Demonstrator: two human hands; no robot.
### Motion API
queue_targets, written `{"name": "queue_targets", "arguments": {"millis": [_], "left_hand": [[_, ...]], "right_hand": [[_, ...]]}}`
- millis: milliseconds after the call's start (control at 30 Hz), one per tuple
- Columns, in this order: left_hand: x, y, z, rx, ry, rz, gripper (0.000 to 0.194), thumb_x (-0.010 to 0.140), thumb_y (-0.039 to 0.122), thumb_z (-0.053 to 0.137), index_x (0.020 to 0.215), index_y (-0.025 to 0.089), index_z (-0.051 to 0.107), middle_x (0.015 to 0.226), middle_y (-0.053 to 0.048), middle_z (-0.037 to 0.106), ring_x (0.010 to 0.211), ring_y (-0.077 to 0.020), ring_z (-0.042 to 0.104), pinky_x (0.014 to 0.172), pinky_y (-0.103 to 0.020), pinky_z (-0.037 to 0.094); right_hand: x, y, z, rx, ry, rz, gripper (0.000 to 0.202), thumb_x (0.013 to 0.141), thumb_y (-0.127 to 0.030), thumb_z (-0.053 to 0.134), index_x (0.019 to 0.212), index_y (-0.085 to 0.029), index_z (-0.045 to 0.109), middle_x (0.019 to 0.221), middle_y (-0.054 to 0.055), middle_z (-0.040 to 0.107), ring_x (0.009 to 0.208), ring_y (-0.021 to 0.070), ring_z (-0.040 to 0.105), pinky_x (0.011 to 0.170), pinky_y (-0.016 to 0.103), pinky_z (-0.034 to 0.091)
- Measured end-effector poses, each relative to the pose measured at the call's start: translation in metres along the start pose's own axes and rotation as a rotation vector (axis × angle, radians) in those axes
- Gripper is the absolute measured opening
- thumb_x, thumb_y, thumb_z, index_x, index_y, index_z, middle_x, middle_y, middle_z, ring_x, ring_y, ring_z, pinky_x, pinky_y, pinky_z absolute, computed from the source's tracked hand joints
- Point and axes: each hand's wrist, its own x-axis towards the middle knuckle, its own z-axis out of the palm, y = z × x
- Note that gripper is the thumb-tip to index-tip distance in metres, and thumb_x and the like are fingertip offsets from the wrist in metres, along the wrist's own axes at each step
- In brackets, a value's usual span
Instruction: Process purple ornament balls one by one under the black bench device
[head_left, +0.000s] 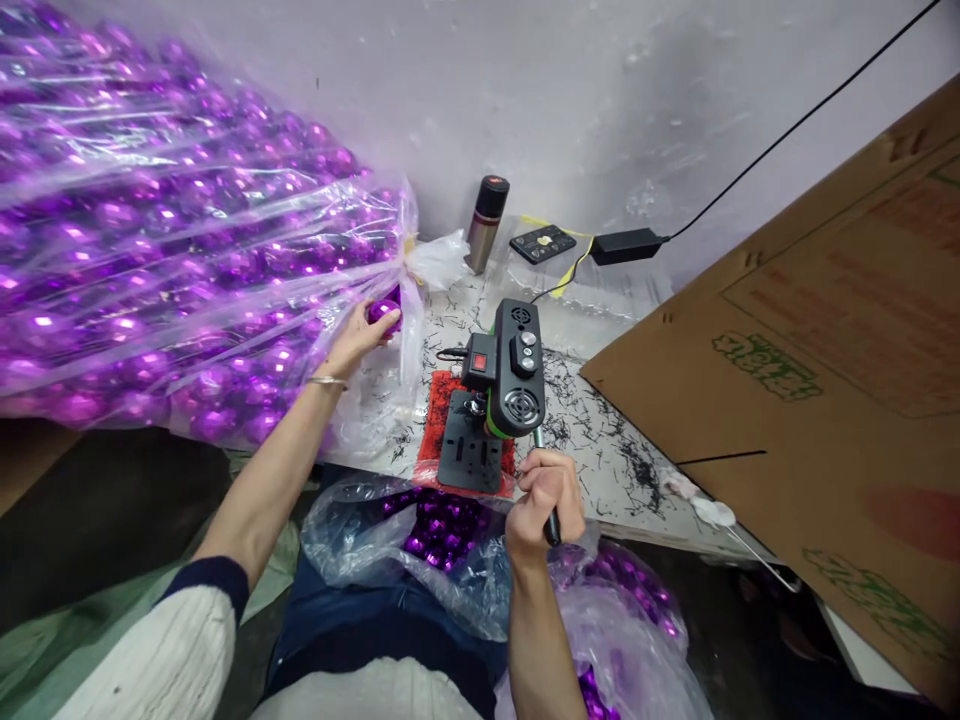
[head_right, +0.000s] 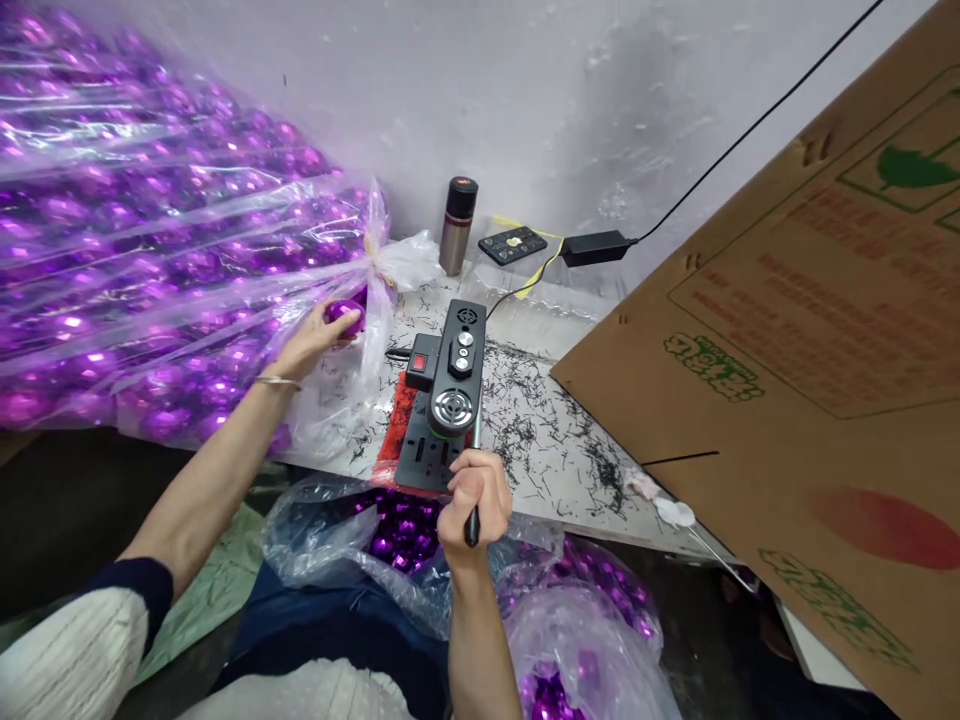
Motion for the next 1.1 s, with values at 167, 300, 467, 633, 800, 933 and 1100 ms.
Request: {"name": "queue_targets", "arguments": {"millis": [167, 300, 467, 633, 800, 933, 1100], "left_hand": [[-0.079, 0.023, -0.009, -0.269, -0.209, -0.259, 0.033, 0.103, 0.041, 0.073, 0.124, 0.016, 0.074, 0.123, -0.017, 0.076, 0.113, -0.0277, 0.076, 0.104, -0.050, 0.066], [-0.145, 0.004, 0.009, -0.223, -0.273, -0.196, 0.046, 0.099, 0.048, 0.075, 0.136, 0.021, 0.071, 0.130, -0.015, 0.078, 0.122, -0.0311, 0.076, 0.107, -0.048, 0.066], [-0.191, -0.041, 0.053, -0.022, -0.282, 0.029, 0.066, 0.094, 0.054, 0.079, 0.150, 0.025, 0.059, 0.140, -0.012, 0.076, 0.127, -0.0303, 0.076, 0.112, -0.046, 0.063], [-0.195, -0.064, 0.076, 0.235, -0.274, 0.166, 0.066, 0.093, 0.051, 0.083, 0.149, 0.023, 0.061, 0.139, -0.014, 0.077, 0.130, -0.0343, 0.074, 0.114, -0.052, 0.059], [-0.188, -0.068, 0.084, 0.346, -0.283, 0.340, 0.062, 0.094, 0.044, 0.085, 0.148, 0.024, 0.062, 0.138, -0.014, 0.077, 0.130, -0.0343, 0.074, 0.113, -0.051, 0.059], [-0.185, -0.071, 0.093, 0.376, -0.302, 0.425, 0.062, 0.096, 0.042, 0.082, 0.150, 0.024, 0.059, 0.141, -0.015, 0.074, 0.133, -0.0339, 0.072, 0.114, -0.051, 0.059], [-0.186, -0.080, 0.097, 0.384, -0.310, 0.472, 0.062, 0.096, 0.042, 0.082, 0.150, 0.025, 0.058, 0.142, -0.014, 0.074, 0.137, -0.0338, 0.070, 0.120, -0.054, 0.055]], "right_hand": [[0.013, -0.011, 0.000, -0.041, -0.004, 0.048, 0.041, 0.109, -0.021, 0.048, 0.069, -0.024, 0.053, 0.064, -0.003, 0.055, 0.065, 0.0151, 0.061, 0.061, 0.032, 0.044], [0.016, -0.013, 0.001, -0.055, 0.000, 0.032, 0.041, 0.110, -0.022, 0.048, 0.069, -0.024, 0.054, 0.064, -0.003, 0.055, 0.064, 0.0148, 0.060, 0.061, 0.033, 0.043], [0.015, -0.012, 0.000, -0.038, -0.021, -0.007, 0.038, 0.109, -0.017, 0.047, 0.073, -0.024, 0.055, 0.064, -0.004, 0.055, 0.066, 0.0142, 0.062, 0.062, 0.031, 0.044], [0.013, -0.010, -0.002, -0.064, -0.043, -0.020, 0.037, 0.108, -0.016, 0.047, 0.074, -0.024, 0.055, 0.065, -0.004, 0.056, 0.066, 0.0143, 0.062, 0.062, 0.031, 0.043], [0.011, -0.010, -0.002, -0.057, -0.042, -0.016, 0.036, 0.108, -0.016, 0.047, 0.074, -0.024, 0.056, 0.065, -0.003, 0.056, 0.066, 0.0144, 0.062, 0.063, 0.031, 0.045], [0.010, -0.010, -0.003, -0.068, -0.038, -0.017, 0.036, 0.107, -0.016, 0.047, 0.074, -0.024, 0.057, 0.065, -0.003, 0.057, 0.066, 0.0150, 0.063, 0.063, 0.031, 0.047], [0.010, -0.011, -0.004, -0.055, -0.057, -0.010, 0.035, 0.108, -0.014, 0.047, 0.076, -0.024, 0.057, 0.067, -0.003, 0.058, 0.068, 0.0145, 0.063, 0.064, 0.031, 0.047]]}}
